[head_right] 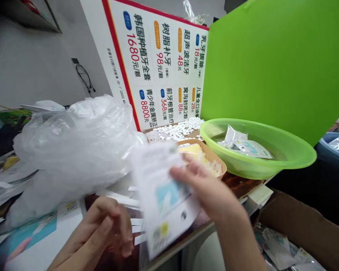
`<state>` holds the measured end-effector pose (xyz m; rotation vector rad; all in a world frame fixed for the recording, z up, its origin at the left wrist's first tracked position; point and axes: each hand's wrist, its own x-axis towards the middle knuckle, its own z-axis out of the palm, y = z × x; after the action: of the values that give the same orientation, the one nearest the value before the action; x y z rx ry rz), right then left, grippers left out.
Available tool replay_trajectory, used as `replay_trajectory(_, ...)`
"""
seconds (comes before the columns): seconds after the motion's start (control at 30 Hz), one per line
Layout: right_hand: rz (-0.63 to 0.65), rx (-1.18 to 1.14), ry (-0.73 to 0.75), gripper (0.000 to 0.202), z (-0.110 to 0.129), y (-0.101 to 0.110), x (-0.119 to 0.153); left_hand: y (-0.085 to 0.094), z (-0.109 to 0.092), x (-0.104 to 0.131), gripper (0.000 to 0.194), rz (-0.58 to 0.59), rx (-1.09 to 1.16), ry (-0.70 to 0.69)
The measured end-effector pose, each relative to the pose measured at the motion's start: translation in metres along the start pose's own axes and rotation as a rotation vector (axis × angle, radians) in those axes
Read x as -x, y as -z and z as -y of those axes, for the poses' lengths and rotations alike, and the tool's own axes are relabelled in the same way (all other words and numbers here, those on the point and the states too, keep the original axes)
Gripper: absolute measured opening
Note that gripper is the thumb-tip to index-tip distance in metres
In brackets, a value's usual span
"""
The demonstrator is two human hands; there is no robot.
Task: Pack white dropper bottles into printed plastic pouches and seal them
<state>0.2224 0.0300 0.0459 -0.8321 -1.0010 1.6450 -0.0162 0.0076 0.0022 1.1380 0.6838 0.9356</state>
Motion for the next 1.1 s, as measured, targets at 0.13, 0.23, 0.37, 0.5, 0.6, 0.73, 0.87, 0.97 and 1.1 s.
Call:
replay_trajectory(0.13, -0.534, -0.161, 0.511, 0.025, 0.049, 0.016, -0.011, -0.001, -0.004, -0.004, 0.024, 0.061, -0.122, 0.036)
replay_trajectory(0.23, -0.679, -0.308, 0.707, 0.025, 0.055, 0.026, -0.016, -0.002, -0.007, -0.005, 0.027, 0.092, -0.161, 0.100)
replay_trajectory(0.37, -0.721, -0.308, 0.870, 0.014, 0.027, 0.027, -0.014, -0.006, -0.009, -0.006, 0.032, 0.050, -0.251, 0.140)
replay_trajectory(0.5, -0.701, -0.081, 0.915, 0.019, -0.002, 0.007, -0.015, -0.008, -0.007, -0.008, 0.036, 0.053, -0.309, 0.182)
replay_trajectory(0.6, -0.696, 0.023, 0.867, 0.014, -0.026, -0.015, -0.026, -0.008, -0.005, -0.009, 0.033, 0.095, -0.374, 0.166)
replay_trajectory(0.73, -0.391, 0.399, 0.554, 0.019, -0.065, -0.040, -0.046, -0.008, -0.007, -0.011, 0.029, 0.174, -0.547, 0.057)
replay_trajectory(0.87, -0.106, 0.807, 0.347, 0.030, -0.088, -0.046, -0.054, -0.008, -0.010, -0.014, 0.022, 0.134, -0.739, 0.014)
replay_trajectory(0.97, -0.049, 0.963, 0.273, 0.034, -0.091, -0.040, -0.056, -0.003, -0.010, -0.017, 0.020, 0.186, -0.875, -0.106)
replay_trajectory(1.1, -0.049, 1.080, 0.239, 0.038, -0.093, -0.033, -0.057, 0.006, -0.008, -0.021, 0.019, 0.298, -1.095, -0.392)
